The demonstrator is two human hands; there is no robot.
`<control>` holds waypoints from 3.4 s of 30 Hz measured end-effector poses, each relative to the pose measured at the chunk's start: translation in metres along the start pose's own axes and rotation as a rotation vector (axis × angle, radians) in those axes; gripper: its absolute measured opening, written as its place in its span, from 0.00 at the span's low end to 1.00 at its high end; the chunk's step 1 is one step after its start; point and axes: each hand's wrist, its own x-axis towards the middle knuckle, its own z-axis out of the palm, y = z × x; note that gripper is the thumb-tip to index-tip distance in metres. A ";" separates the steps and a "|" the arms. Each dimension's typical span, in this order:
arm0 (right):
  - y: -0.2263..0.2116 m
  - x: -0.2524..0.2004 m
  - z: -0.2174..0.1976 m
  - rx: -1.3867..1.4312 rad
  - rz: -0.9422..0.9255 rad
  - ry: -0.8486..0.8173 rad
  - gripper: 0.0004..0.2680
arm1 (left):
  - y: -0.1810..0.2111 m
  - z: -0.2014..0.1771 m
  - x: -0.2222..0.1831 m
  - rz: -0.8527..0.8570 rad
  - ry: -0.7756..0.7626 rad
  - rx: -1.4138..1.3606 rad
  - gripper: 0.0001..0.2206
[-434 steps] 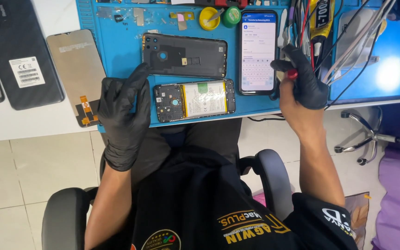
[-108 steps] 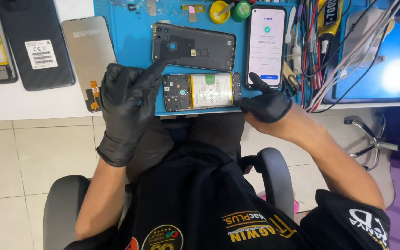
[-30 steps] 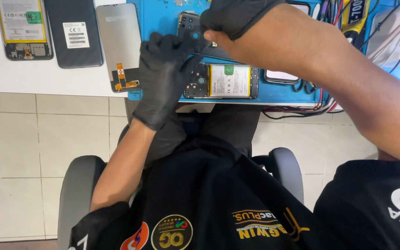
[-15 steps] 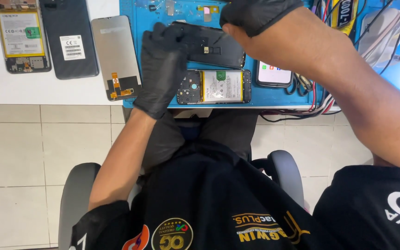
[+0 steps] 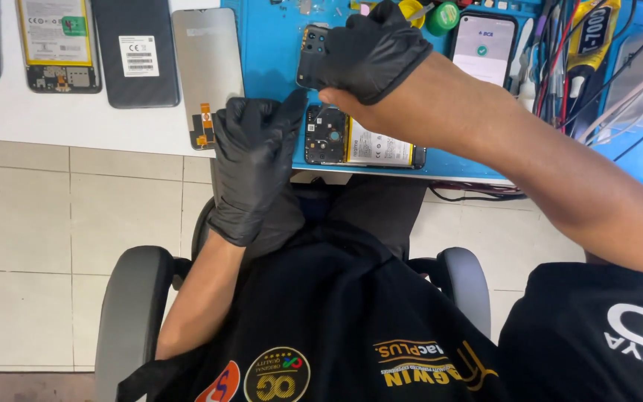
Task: The person is unscrewing the internal frame of a mobile phone and prying it open to access internal components.
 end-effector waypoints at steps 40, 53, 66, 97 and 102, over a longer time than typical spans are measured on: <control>-0.022 0.023 -0.003 -0.001 0.015 -0.065 0.08 | -0.008 0.004 -0.003 -0.119 0.029 -0.316 0.09; -0.011 0.017 0.002 -0.164 0.035 -0.097 0.06 | -0.007 0.008 -0.002 -0.074 0.054 -0.276 0.05; -0.001 -0.001 -0.033 0.044 0.106 -0.138 0.06 | -0.003 0.021 0.012 -0.093 -0.204 -0.311 0.31; -0.017 -0.006 -0.012 0.079 -0.007 0.031 0.04 | 0.000 0.004 -0.011 -0.163 -0.084 -0.383 0.18; -0.017 -0.004 -0.009 0.016 -0.004 0.019 0.01 | 0.000 0.008 -0.011 -0.117 -0.085 -0.414 0.20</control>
